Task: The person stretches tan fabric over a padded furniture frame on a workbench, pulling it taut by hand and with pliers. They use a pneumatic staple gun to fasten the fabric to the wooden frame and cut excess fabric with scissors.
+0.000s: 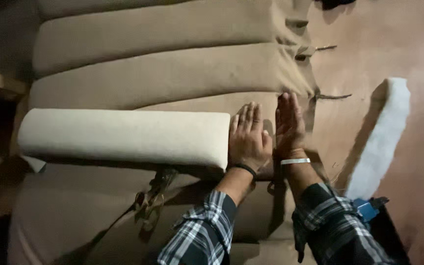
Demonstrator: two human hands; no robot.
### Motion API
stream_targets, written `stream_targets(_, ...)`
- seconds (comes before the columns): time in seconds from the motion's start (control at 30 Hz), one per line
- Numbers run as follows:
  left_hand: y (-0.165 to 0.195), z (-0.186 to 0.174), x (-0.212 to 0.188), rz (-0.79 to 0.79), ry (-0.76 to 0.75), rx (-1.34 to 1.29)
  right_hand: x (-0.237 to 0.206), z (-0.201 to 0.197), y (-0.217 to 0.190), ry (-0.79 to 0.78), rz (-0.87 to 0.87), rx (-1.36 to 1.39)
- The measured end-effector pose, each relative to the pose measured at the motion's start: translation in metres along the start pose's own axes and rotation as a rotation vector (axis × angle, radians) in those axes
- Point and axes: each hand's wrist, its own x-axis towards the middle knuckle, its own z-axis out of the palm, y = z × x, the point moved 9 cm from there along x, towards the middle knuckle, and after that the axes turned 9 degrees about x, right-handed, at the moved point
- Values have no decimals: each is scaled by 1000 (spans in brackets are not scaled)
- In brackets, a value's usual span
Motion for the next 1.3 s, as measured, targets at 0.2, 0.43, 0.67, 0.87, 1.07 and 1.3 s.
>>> stream_targets(0.2, 8, 16, 9, -61, -161, 253, 6, 20, -9, -85, -38, 59)
stream_targets(0.43, 16, 25, 11, -27, -187, 352, -4, 37, -30, -44, -44, 118)
stream_targets(0.67, 21, 24, 12, -13, -175, 407, -13, 58, -50, -93, -114, 97)
stream_targets(0.87, 35, 15, 14, -2, -192, 454, -130, 23, -57, 137, 252, -25)
stream_targets(1.07, 56, -16, 8, -31, -306, 361, -275, -45, -120, 372, 276, -393)
stream_targets(1.3, 109, -55, -144, -160, -707, 234, -374, -111, -222, 420, 152, -683)
